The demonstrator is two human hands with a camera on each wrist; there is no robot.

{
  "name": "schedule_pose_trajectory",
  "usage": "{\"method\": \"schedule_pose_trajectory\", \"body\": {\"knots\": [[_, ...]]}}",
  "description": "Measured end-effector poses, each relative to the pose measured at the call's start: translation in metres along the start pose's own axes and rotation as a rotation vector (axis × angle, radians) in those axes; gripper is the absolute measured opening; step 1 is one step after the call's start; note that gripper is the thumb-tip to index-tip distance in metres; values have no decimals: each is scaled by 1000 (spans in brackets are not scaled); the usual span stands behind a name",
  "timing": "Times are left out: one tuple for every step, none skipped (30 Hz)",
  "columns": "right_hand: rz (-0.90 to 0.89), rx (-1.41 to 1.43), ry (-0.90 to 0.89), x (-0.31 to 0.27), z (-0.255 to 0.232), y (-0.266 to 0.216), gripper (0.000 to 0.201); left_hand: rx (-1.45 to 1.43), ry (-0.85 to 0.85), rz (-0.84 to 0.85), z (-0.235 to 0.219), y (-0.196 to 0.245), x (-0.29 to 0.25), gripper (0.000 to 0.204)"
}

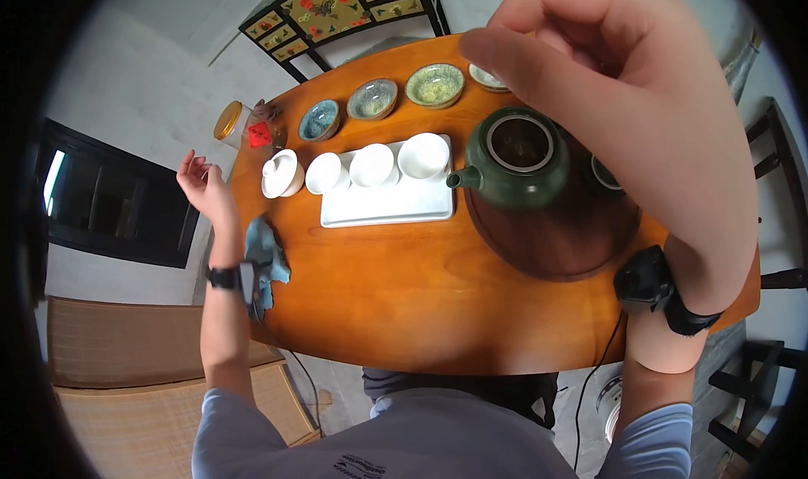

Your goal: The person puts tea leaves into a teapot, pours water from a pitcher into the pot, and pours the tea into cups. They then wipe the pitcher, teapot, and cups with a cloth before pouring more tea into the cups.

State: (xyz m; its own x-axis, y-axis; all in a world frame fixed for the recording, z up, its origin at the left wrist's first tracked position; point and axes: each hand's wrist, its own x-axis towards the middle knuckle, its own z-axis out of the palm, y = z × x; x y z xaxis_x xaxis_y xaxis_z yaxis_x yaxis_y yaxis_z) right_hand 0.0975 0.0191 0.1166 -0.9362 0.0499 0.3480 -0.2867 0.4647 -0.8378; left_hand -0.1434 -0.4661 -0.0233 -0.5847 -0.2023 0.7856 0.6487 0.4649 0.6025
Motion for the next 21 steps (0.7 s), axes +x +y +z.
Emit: {"method": "schedule_pose_trajectory", "body": {"knots": [[20, -21, 11, 0, 3, -3, 8, -110, -5, 75, 11, 37, -15, 34], [-3, 23, -5, 1, 8, -2, 7, -169, -168, 23, 17, 81, -35, 29], [-18, 40, -19, 2, 11, -1, 7, -229, -327, -32, 24, 123, -57, 25], [-33, 56, -33, 3, 15, 0, 6, -323, -528, 42, 35, 153, -73, 29], [-33, 2, -78, 4, 15, 1, 6, -257, -742, 206, 42, 178, -89, 27], [-35, -53, -121, 5, 18, 1, 5, -400, -1001, 77, 43, 196, -106, 22], [-44, -106, -147, 4, 22, -3, 3, -449, -1114, 190, 56, 213, -117, 21], [-54, -159, -173, 3, 26, -7, 1, -510, -1143, 254, 68, 224, -134, 19], [-51, -219, -187, -3, 27, -15, 3, -573, -1172, 321, 78, 232, -148, 18], [-49, -278, -200, -8, 29, -22, 7, -591, -1159, 339, 83, 234, -159, 18], [-68, -318, -242, -15, 26, -27, 15, -603, -1246, 359, 89, 232, -169, 21], [-103, -335, -303, -21, 22, -33, 18, -615, -1329, 379, 94, 231, -177, 26], [-128, -351, -370, -28, 18, -38, 21, -643, -1312, 389, 95, 229, -183, 26], [-203, -288, -401, -36, 18, -30, 21, -630, -1327, 303, 96, 226, -188, 31], [-146, -300, -495, -45, 14, -34, 21, -625, -1352, 221, 98, 223, -193, 36], [-210, -321, -515, -54, 11, -26, 19, -765, -1346, 16, 100, 222, -200, 44], [-265, -349, -532, -66, 8, -14, 17, -830, -1361, 44, 100, 220, -201, 44], [-133, -314, -558, -78, 0, -7, 14, -796, -1425, -6, 100, 217, -198, 46], [-9, -275, -571, -91, -6, 1, 11, -753, -1487, -44, 101, 213, -195, 48], [-15, -264, -454, -107, -11, 17, 10, -766, -1484, -49, 103, 212, -195, 49], [-33, -249, -345, -123, -17, 34, 9, -773, -1477, -61, 102, 212, -195, 50]]}}
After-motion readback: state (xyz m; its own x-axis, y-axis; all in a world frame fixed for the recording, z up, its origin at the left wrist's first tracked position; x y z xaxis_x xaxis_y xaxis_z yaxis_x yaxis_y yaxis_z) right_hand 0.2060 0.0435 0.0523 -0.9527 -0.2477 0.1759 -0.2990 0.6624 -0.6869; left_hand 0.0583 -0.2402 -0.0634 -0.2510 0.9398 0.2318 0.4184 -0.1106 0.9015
